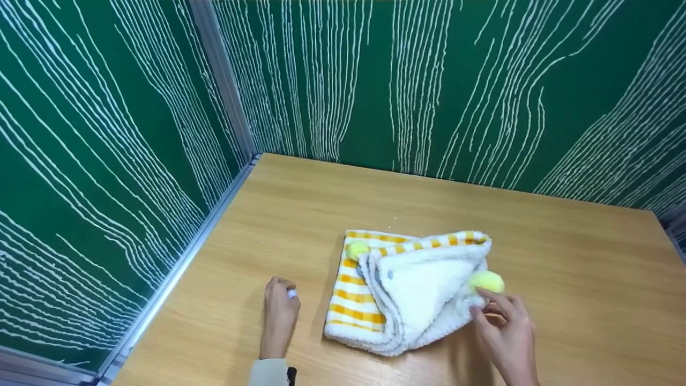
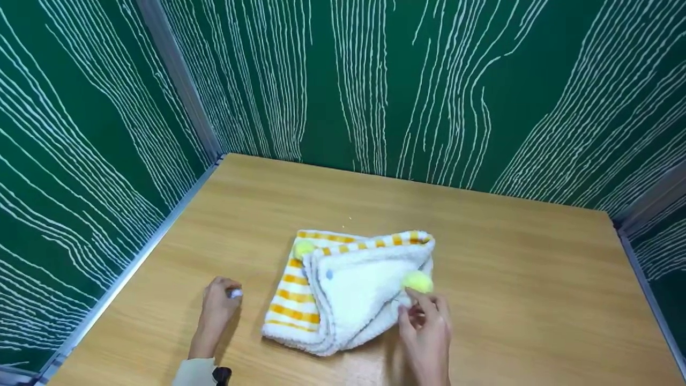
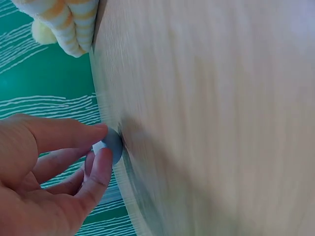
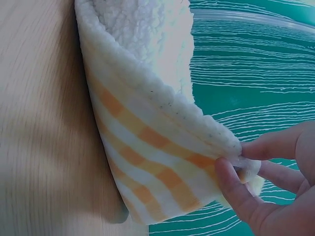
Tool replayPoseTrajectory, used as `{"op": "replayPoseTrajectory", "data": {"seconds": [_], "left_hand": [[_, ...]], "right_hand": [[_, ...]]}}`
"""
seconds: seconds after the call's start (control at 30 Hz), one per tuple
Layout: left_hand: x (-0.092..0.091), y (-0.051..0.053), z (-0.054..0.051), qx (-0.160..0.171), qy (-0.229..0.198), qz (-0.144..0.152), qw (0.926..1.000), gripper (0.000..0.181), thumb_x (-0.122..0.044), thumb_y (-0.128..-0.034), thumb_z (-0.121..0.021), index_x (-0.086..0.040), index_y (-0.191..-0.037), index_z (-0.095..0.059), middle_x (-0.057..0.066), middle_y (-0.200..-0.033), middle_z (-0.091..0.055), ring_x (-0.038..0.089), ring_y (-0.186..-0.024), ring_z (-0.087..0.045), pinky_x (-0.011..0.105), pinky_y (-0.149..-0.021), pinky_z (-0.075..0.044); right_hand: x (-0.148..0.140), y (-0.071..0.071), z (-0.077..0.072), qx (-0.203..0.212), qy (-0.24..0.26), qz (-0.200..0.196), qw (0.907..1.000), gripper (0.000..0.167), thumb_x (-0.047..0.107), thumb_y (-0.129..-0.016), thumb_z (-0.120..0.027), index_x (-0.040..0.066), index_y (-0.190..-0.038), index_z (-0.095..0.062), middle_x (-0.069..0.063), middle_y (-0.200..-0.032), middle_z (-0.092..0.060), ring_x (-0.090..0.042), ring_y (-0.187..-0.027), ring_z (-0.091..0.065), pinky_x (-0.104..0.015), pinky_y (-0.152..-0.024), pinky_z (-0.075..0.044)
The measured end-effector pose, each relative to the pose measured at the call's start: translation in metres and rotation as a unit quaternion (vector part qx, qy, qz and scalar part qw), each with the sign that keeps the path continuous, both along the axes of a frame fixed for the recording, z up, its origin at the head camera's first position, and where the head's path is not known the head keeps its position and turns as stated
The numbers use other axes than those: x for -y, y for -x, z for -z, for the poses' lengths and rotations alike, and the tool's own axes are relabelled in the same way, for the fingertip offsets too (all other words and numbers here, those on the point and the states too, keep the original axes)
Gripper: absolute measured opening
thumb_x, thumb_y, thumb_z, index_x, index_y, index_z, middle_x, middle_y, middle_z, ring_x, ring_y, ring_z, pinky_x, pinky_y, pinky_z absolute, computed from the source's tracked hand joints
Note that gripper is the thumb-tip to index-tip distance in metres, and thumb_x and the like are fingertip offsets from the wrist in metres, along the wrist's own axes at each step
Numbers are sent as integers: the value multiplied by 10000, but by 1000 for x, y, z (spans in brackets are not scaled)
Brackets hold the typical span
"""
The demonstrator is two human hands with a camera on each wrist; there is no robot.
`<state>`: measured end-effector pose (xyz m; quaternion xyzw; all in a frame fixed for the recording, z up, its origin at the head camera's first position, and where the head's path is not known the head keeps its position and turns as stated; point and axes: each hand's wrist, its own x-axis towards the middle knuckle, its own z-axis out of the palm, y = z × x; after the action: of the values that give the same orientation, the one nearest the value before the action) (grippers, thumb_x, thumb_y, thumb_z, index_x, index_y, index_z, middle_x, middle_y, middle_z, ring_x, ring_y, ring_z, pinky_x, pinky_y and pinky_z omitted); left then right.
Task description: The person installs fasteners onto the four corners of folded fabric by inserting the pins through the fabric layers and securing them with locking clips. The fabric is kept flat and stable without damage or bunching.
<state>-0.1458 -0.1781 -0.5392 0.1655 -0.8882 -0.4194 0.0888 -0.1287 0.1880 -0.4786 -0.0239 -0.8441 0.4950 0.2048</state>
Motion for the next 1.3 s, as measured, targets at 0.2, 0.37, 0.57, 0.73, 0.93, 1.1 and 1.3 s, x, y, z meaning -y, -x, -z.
{"op": "replayPoseTrajectory", "data": {"seconds": [0.2, 0.37, 0.57, 0.73, 0.93, 1.1, 1.3], "left_hand": [[2, -2, -1, 152, -33, -98, 9998, 197, 138, -799, -600, 117, -989, -647, 186, -1030, -526, 341, -1021, -491, 411, -830, -493], [5, -7, -2, 257, -34, -118, 9996, 244, 112, -782, -635, 105, -1026, -640, 203, -1037, -522, 310, -917, -523, 377, -741, -514], [7, -9, -5, 472, 311, -150, 9983, 262, 14, -792, -684, 75, -1043, -638, 229, -1078, -576, 178, -569, -475, 254, -475, -411], [7, -9, -5, 425, 147, -116, 9989, 75, 37, -786, -672, 39, -851, -633, 164, -948, -590, 174, -580, -495, 262, -491, -427], [3, -6, -4, 387, -313, 85, 9987, 109, 93, -779, -651, 54, -877, -621, 173, -995, -549, 286, -859, -544, 320, -630, -511], [0, -5, -5, 376, -304, 216, 9986, 165, 117, -777, -636, 62, -933, -630, 167, -980, -564, 314, -937, -569, 367, -718, -540], [-9, 0, -8, -157, 92, 228, 9996, 252, 91, -724, -724, 20, -943, -623, 113, -906, -608, 291, -911, -611, 380, -758, -542]], "right_hand": [[1, -1, -2, 2, 29, -66, 10000, 294, -106, -756, -691, -26, -1039, -700, -87, -932, -512, 1, -747, -565, -90, -646, -484], [0, 0, -2, 38, -11, -73, 10000, 291, -107, -755, -692, -24, -1034, -701, -87, -918, -511, -7, -746, -568, -91, -645, -485], [0, 0, -3, 162, -48, -66, 9998, 286, -81, -771, -689, -17, -1049, -699, -106, -933, -510, -10, -753, -567, -91, -648, -484], [0, -1, -4, 156, 14, -129, 9998, 288, -79, -771, -695, -9, -1050, -701, -100, -932, -512, -23, -759, -574, -101, -661, -489], [-1, -2, -3, 84, 62, -119, 9999, 289, -97, -759, -698, -9, -1034, -706, -98, -922, -517, -33, -752, -579, -107, -656, -493], [-2, -3, -3, 139, 81, -86, 9998, 289, -98, -759, -696, -13, -1035, -704, -107, -933, -516, -28, -754, -579, -101, -660, -490], [-2, -4, -1, 182, 207, -55, 9996, 297, -103, -750, -703, -11, -1032, -705, -97, -931, -523, -38, -757, -589, -106, -671, -493]]}}
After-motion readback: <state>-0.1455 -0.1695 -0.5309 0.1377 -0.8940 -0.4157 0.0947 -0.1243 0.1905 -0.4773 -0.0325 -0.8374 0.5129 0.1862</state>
